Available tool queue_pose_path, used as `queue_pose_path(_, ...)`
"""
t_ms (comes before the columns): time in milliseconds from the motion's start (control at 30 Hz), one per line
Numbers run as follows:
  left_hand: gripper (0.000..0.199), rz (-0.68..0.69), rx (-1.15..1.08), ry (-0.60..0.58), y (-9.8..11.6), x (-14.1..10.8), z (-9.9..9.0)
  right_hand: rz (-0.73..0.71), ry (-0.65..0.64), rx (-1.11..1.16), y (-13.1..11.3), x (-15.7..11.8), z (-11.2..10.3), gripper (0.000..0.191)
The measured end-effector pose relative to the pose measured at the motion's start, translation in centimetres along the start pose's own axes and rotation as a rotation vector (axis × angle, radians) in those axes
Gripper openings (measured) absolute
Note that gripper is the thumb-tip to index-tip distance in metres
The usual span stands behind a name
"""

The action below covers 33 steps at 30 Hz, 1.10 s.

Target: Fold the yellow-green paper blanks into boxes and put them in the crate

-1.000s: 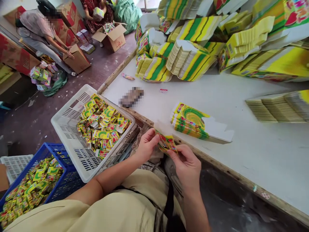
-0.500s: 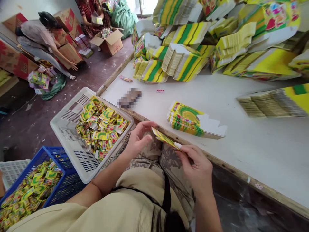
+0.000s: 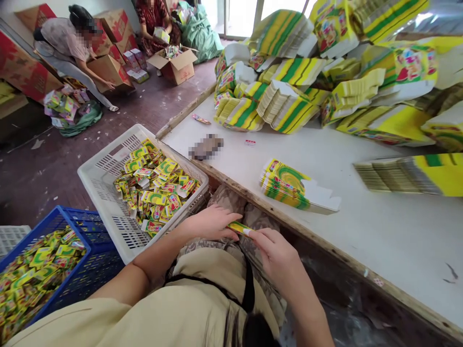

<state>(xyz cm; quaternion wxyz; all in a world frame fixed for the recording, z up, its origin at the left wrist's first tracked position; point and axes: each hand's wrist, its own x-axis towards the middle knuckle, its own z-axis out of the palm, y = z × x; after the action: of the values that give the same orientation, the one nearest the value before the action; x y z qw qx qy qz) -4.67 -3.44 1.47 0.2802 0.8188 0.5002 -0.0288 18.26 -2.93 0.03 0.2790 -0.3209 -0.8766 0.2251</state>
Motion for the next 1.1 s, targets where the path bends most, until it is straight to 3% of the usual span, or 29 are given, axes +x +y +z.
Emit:
queue_pose_path(133,0.053,0.06,-0.058,-0.066,-0.1,-0.1,1.0,0.031,-0.085,-0.031,-0.6,0.0,0.3,0.027)
queue_pose_path(267,0.054,0.125,-0.263,-0.132,-0.9,0.5,1.5,0.009,-0.153,0.023,-1.4,0.4,0.4,0.032)
queue_pose_path(467,0.064,0.206,-0.498,-0.297,-2.5,1.4,2.6,0.015,-0.434,0.243,-1.4,1.2,0.0,0.047)
queue_pose_path(600,0.07,0.127,-0.405,-0.198,-1.8,0.7,3.4,0.057,-0.454,0.234,-0.4,1.1,0.9,0.041)
queue_pose_path(700,0.064,0.077,-0.309,-0.064,-1.3,0.3,3.5,0.118,-0.316,0.105,0.5,0.8,1.6,0.028)
queue_pose_path(767,0.063,0.051,-0.305,0.041,-1.3,0.2,3.4,0.169,-0.129,-0.021,0.9,0.6,1.9,0.028)
queue_pose_path(867,0.067,0.015,-0.397,0.242,-1.2,0.6,3.5,0.31,0.229,-0.052,0.8,0.4,2.2,0.061)
queue_pose_path(967,0.07,-0.009,-0.495,0.404,-0.2,1.2,3.8,0.547,0.472,0.293,-0.1,0.7,3.4,0.084)
queue_pose_path(1100,0.077,0.003,-0.503,0.522,1.1,1.9,4.3,0.808,0.569,0.819,-0.9,1.6,5.7,0.065)
